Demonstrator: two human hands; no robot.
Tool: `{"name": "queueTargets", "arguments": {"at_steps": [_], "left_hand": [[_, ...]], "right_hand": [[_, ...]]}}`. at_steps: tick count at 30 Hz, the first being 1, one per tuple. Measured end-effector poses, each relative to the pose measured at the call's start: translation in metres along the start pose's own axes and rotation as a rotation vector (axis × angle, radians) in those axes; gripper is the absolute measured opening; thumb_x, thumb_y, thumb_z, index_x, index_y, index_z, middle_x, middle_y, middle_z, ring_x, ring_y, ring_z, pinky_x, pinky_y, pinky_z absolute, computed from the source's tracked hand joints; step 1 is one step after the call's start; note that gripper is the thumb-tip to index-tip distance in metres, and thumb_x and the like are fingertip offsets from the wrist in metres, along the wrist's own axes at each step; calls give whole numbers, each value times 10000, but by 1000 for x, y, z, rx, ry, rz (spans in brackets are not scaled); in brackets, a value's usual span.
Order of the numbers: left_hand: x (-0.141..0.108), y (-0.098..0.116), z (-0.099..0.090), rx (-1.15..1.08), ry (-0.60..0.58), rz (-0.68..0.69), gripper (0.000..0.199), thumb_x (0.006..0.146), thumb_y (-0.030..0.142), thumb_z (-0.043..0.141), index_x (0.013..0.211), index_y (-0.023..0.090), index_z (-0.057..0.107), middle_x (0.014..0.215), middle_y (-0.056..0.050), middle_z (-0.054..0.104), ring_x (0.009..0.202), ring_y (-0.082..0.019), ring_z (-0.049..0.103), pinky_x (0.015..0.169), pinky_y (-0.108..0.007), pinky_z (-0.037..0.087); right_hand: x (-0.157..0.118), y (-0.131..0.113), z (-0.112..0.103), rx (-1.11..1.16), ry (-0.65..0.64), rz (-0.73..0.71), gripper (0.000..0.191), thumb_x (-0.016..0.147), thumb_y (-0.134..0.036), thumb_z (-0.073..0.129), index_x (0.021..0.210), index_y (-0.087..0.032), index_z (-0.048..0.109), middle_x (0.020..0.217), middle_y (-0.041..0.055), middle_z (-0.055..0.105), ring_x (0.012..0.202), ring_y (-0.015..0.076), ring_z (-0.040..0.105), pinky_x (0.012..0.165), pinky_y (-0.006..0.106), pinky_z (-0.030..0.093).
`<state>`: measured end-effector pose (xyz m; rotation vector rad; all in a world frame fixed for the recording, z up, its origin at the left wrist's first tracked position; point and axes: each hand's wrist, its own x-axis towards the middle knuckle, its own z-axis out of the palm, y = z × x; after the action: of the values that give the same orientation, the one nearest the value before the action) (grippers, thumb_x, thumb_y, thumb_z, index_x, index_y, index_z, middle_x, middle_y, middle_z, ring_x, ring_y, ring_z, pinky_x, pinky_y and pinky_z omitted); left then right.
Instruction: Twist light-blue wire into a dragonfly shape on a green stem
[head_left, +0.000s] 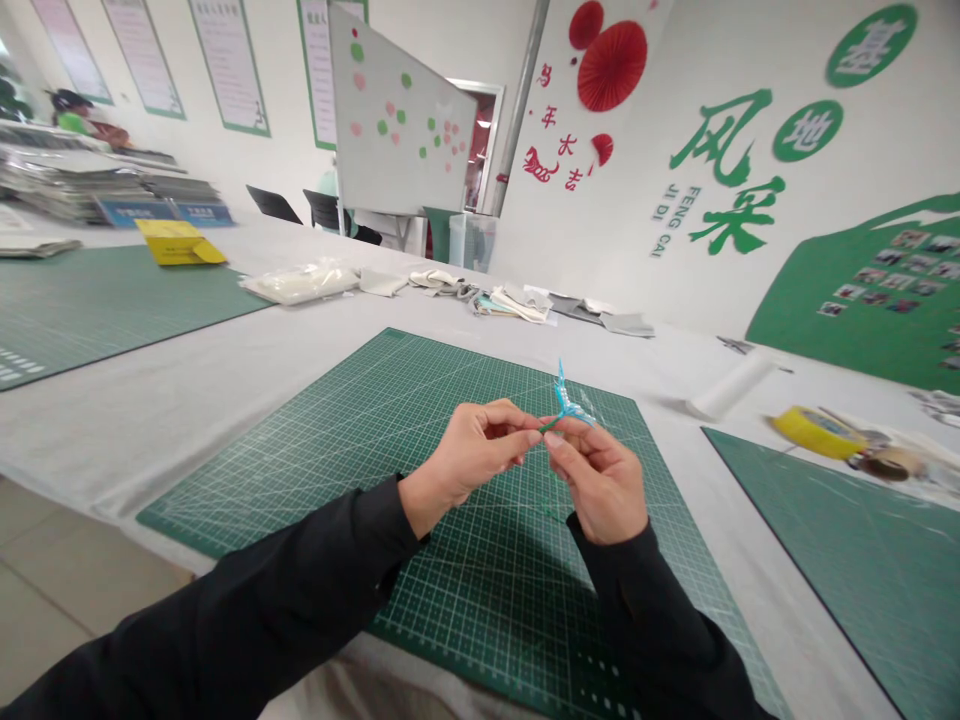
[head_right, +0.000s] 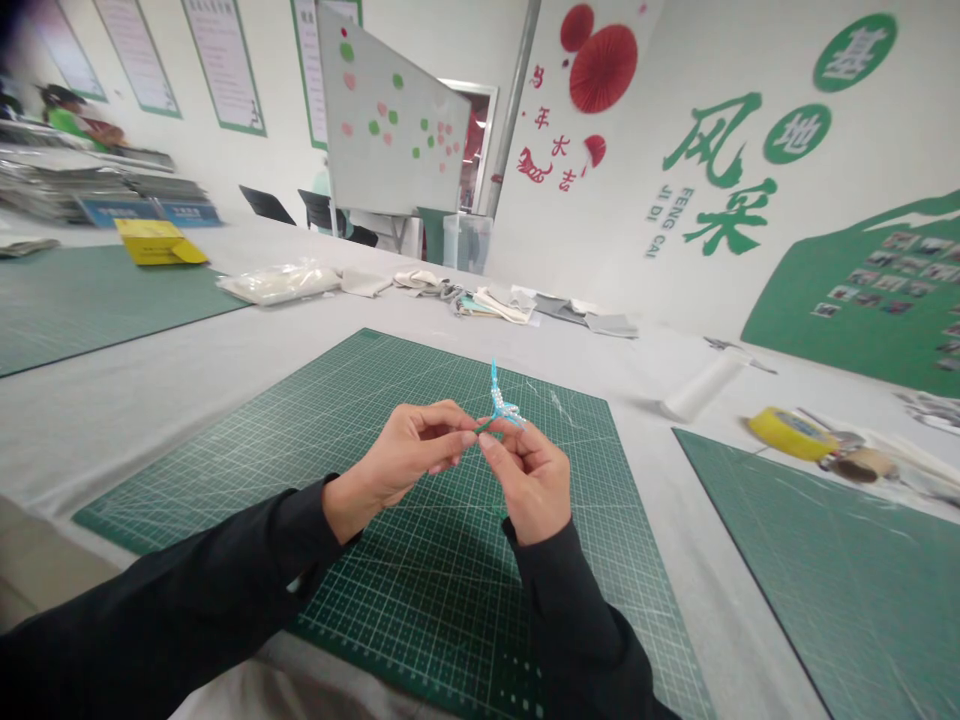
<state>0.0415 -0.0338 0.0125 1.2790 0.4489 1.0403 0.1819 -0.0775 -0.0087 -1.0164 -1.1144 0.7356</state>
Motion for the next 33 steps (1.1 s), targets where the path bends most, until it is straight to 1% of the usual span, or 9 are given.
{"name": "queueTargets", "arguments": {"at_steps": [2,4,6,13,17,21,26,30,33], "left_hand": [[0,0,0,-34,-2,-10,155,674,229,727,750,102,681,718,6,528,478,-29,473,382,-169,294],[-1,-1,0,-53,-4,-11,154,676,219,728,766,100,688,705,7,523,476,-30,473,374,-164,286],[-1,-2,1,-57,-7,-7,152,687,217,721,776,97,691,689,6,526,470,-31,469,373,-164,290],[-3,-1,5,6,48,50,162,682,224,723,770,94,682,681,5,530,459,-36,474,362,-168,316],[-4,1,6,71,75,95,147,696,227,708,755,97,673,701,4,529,455,-38,482,364,-176,348],[-5,1,6,110,75,144,134,701,222,703,752,103,671,719,3,532,461,-34,487,376,-178,371],[-5,1,7,109,72,180,111,703,208,702,744,109,674,734,-3,545,493,-33,498,406,-175,375],[-5,2,8,98,75,148,135,701,225,709,746,105,667,710,1,544,483,-34,483,408,-179,357],[-3,1,6,62,15,54,184,686,259,727,736,101,647,635,18,531,451,-37,454,405,-185,336]], "right_hand": [[-1,1,1,-5,20,-36,122,713,-259,725,818,-201,705,528,-44,525,461,58,364,445,227,256],[-2,2,1,-19,38,-67,92,710,-239,726,792,-203,706,631,-13,621,479,59,380,455,230,275],[-2,1,2,-42,62,-90,80,707,-229,727,782,-208,710,689,0,658,492,62,393,465,233,295],[-5,-3,3,-143,122,-119,85,708,-232,726,793,-221,725,596,-27,608,486,57,382,470,226,299],[-5,-3,3,-138,118,-121,84,720,-239,718,801,-219,722,544,-43,554,471,55,363,461,225,285],[-6,-4,3,-118,124,-120,75,719,-241,721,787,-211,712,576,-34,580,470,52,363,454,223,289],[-8,-8,3,-145,147,-163,90,710,-226,724,794,-196,710,653,-6,634,494,59,409,462,227,319],[-7,-10,5,-166,158,-175,91,704,-233,724,780,-186,713,616,-5,630,471,59,396,435,222,303],[-6,-10,4,-181,162,-173,99,694,-245,728,762,-175,713,578,-5,619,451,60,389,418,222,295]]}}
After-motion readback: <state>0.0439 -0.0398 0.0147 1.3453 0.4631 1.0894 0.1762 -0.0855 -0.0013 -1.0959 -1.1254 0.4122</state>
